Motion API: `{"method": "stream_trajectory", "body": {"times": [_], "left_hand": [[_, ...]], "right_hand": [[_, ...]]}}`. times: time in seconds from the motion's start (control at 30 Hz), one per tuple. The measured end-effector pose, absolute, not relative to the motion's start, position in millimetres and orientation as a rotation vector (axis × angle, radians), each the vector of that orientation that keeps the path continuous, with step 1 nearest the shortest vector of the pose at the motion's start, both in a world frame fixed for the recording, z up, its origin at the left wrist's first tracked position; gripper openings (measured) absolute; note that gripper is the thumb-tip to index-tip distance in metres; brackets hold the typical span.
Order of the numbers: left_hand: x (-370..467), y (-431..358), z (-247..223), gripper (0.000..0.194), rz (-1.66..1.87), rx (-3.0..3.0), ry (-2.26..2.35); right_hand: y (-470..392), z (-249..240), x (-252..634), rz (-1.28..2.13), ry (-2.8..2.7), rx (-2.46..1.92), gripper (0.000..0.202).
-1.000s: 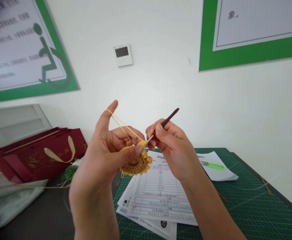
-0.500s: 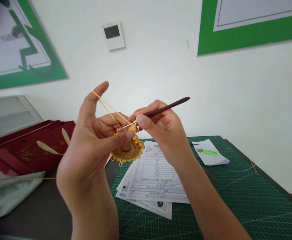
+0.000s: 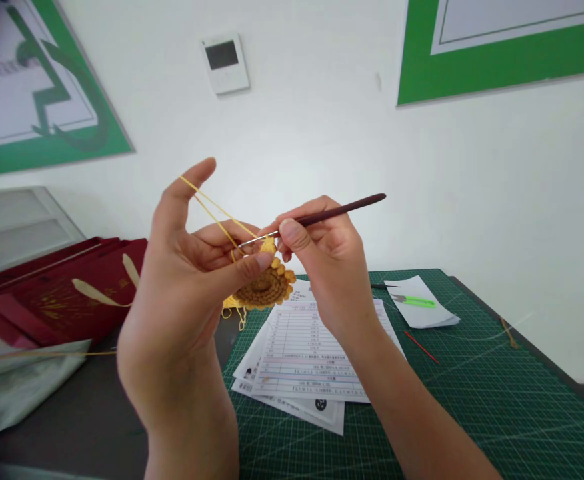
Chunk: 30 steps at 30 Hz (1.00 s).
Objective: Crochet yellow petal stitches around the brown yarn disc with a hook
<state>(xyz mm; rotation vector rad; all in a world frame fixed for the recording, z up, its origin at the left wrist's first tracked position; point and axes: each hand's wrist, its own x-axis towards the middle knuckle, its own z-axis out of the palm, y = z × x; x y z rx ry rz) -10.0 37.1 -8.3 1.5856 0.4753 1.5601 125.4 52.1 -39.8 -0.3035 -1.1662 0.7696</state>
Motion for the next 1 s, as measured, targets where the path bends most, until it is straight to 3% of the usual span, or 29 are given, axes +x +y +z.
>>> {"method": "stream_trajectory", "body": {"times": [0.37,1.0], "left_hand": [[-12.9,37.7,-5.4,0.1,1.477,1.549,0.515],[-7.4,36.3,-6.3,0.095,1.59,1.478,0.504]], "right_hand": [[54.0,-36.3,143.4,0.691,-1.391,-0.296,0.008],[50.0,-36.0,130.3,0.792,-1.161,-0.261,0.01]]}}
